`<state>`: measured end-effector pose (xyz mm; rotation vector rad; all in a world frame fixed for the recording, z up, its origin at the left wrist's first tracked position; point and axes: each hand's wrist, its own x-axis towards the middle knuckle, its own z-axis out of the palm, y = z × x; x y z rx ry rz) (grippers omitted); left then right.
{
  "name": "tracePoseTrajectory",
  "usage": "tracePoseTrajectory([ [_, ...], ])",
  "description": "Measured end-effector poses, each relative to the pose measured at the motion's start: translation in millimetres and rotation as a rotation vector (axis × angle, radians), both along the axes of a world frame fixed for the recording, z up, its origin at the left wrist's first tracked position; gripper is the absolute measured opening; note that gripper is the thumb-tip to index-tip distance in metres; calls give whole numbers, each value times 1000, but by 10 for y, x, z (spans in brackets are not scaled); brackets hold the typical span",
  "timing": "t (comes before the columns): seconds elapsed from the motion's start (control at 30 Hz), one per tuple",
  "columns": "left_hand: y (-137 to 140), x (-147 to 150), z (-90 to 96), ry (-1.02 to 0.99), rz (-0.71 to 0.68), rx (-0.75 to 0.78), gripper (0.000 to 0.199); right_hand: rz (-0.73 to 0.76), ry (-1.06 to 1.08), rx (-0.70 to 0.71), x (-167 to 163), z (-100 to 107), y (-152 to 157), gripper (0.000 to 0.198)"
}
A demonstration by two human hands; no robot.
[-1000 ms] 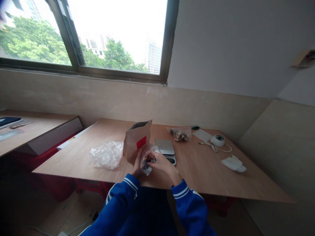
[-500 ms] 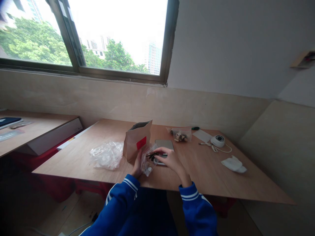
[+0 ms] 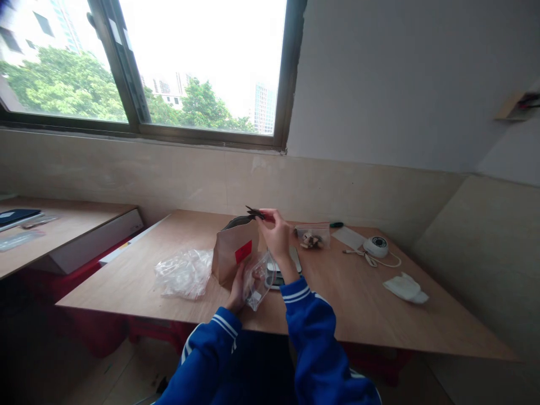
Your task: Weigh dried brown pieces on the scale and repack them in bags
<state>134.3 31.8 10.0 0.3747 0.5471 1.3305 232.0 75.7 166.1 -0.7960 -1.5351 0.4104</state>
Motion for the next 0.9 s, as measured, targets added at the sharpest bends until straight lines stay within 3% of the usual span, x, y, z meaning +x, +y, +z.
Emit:
tracePoseTrajectory([
  [0.17, 3, 19, 29, -43, -31, 19, 60, 37, -271, 79, -244, 8, 74, 14],
  [0.37, -4, 31, 64, -36, 39, 33, 47, 98, -474, 94, -94, -60, 68, 24],
  [0.47, -4, 36, 78, -7, 39, -6, 46, 61, -595, 107, -56, -68, 55, 31],
  [0.57, -1, 33, 71, -24, 41, 26, 46, -36, -551, 105, -67, -73, 6, 32],
  [0.67, 1, 21, 44, -20, 33, 37, 50, -60, -366, 100, -20, -89, -101, 30],
  [0.77, -2, 15, 16, -1, 20, 22, 52, 70, -188, -60, 163, -129, -259, 20],
  [0.9, -6, 22, -7, -20, 24, 49, 51, 564, -234, -543, 482, -257, -461, 20],
])
